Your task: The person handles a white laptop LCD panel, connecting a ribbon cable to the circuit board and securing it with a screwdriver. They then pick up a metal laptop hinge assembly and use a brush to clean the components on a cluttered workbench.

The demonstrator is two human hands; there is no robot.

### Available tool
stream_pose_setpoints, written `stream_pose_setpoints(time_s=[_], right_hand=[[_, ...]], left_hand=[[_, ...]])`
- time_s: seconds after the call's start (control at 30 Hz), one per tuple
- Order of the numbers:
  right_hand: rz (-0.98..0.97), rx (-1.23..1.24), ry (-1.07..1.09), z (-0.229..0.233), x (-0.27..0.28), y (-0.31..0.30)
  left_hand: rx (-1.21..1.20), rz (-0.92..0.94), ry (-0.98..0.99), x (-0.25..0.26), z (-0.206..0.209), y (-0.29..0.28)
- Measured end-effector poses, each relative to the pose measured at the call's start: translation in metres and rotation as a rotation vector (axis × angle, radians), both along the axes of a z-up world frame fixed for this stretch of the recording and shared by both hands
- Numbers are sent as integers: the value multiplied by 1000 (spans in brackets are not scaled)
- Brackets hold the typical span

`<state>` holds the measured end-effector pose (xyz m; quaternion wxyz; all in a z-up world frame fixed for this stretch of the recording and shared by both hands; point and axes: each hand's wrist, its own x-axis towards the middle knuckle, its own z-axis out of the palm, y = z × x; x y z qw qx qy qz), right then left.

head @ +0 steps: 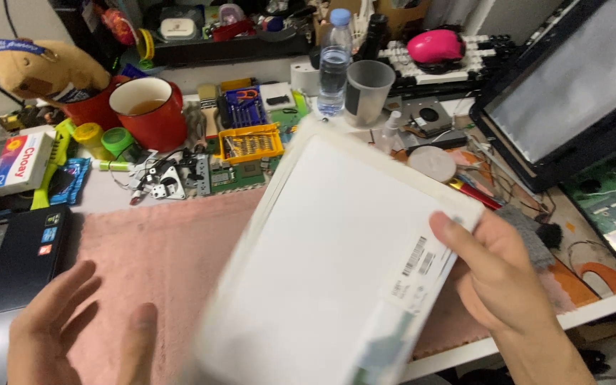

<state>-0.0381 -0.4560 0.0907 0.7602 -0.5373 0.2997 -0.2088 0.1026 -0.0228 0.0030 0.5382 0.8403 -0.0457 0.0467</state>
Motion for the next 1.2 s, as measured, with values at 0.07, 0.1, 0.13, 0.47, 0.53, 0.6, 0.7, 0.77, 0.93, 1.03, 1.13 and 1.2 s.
stream_pose_setpoints(time_s=[0.07, 0.1, 0.13, 0.47, 0.53, 0.6, 0.7, 0.77, 0.93, 1.03, 1.13, 1.2], right_hand=[[163, -114, -181, -23, -3, -16], [170, -111, -187, -23, -8, -7], [208, -123, -185, -23, -12, 2], [218, -112, -141, -58, -33, 50], [239, -72, -77, -62, -34, 52], [255, -35, -15, -65, -32, 47], [344, -109, 219, -66, -28, 20], [673, -409, 140, -69, -26, -15], [340, -1229, 292, -86, -21, -115], [293, -1714, 384, -128, -27, -170], [333, -1862, 383, -154, -31, -191], [330, -1919, 344, -156, -31, -188]], left_hand=[[-172, 114, -262, -72, 71, -85], [-169, 120, -268, -65, 55, -85], [-295, -97, -246, -58, 39, -84], [-599, -363, 298, -66, 55, -135], [-650, -413, 321, -65, 64, -136], [-702, -470, 344, -64, 71, -135], [-459, -340, 542, -64, 72, -134], [-506, -278, 629, -64, 64, -135], [-504, -239, 705, -62, 61, -135], [-454, -253, 673, -58, 59, -132], [-426, -269, 649, -56, 59, -133], [-434, -266, 647, -56, 58, -133]])
